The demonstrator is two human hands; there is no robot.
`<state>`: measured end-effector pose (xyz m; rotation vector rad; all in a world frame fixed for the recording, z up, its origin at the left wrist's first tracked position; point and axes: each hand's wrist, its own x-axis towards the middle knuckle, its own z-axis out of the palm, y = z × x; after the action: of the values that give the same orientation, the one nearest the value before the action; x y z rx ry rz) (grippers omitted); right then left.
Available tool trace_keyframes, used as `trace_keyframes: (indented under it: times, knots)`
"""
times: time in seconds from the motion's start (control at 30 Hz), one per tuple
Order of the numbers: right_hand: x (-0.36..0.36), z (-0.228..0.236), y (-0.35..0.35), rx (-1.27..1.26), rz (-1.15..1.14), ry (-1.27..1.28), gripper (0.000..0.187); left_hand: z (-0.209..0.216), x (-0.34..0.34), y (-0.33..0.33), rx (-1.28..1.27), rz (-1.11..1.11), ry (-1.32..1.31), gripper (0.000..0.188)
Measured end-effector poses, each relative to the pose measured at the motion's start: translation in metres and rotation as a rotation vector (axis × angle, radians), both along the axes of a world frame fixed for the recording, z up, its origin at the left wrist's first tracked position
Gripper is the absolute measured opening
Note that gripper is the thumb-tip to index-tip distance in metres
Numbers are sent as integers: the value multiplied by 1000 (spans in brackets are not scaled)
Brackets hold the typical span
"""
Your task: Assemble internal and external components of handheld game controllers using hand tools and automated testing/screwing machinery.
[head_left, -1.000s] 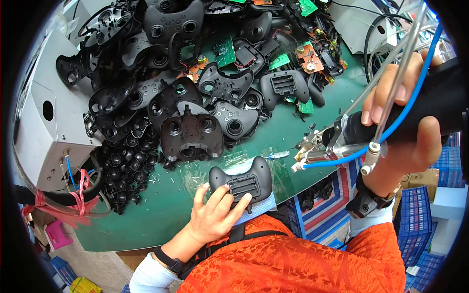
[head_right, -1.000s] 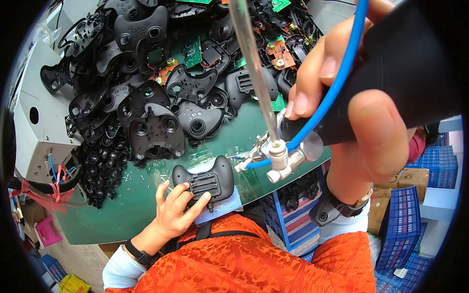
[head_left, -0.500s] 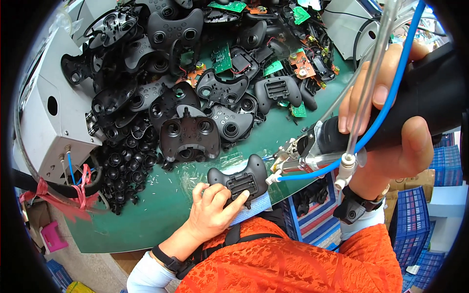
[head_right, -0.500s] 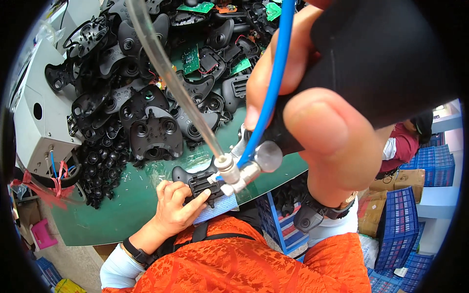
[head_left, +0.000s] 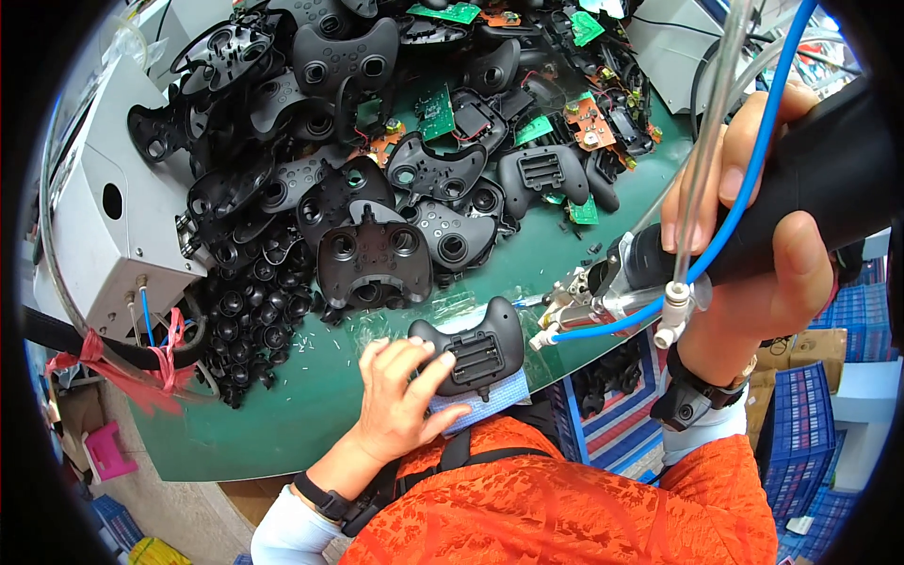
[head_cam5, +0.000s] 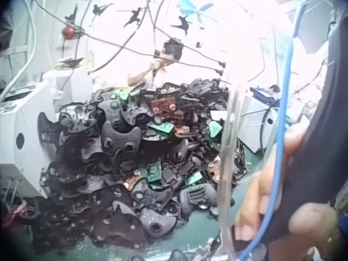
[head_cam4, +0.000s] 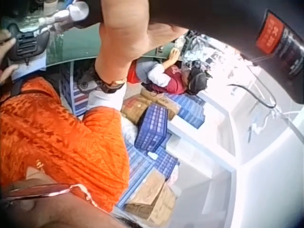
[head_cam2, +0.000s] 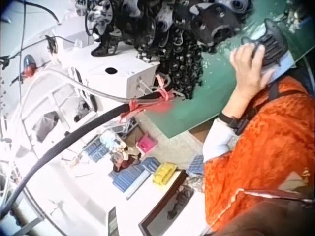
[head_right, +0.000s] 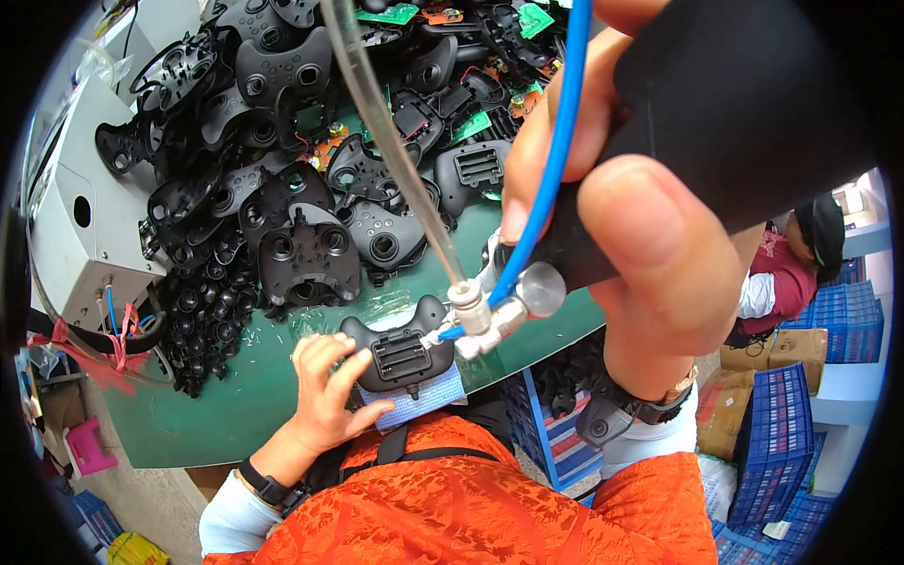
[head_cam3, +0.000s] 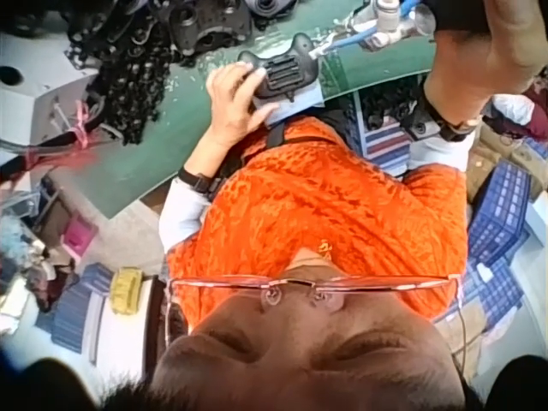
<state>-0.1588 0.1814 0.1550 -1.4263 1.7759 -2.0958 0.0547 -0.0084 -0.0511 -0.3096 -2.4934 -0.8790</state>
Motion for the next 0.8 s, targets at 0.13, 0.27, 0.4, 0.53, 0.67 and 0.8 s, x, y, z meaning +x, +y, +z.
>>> trace_keyframes:
  times: [0.13, 0.27, 0.4, 0.53, 0.67, 0.8]
  knots:
    - [0, 4, -4, -40, 54, -12, 72, 24, -23, 0, -71, -34, -96, 81]
    - [-1, -2, -15, -70, 161, 69, 61, 38, -43, 18, -97, -100, -315, 85]
    - [11, -1, -16, -47, 6, -21, 45, 35, -38, 22, -155, -66, -376, 80]
    - [18, 8, -13, -43, -150, 48, 47, 37, -39, 25, -164, -39, -377, 76]
    - [20, 27, -20, -4, -151, 137, 55, 33, -39, 25, -115, -46, -344, 75]
    - [30, 26, -37, 13, -140, 124, 49, 37, -40, 26, -139, -38, -401, 75]
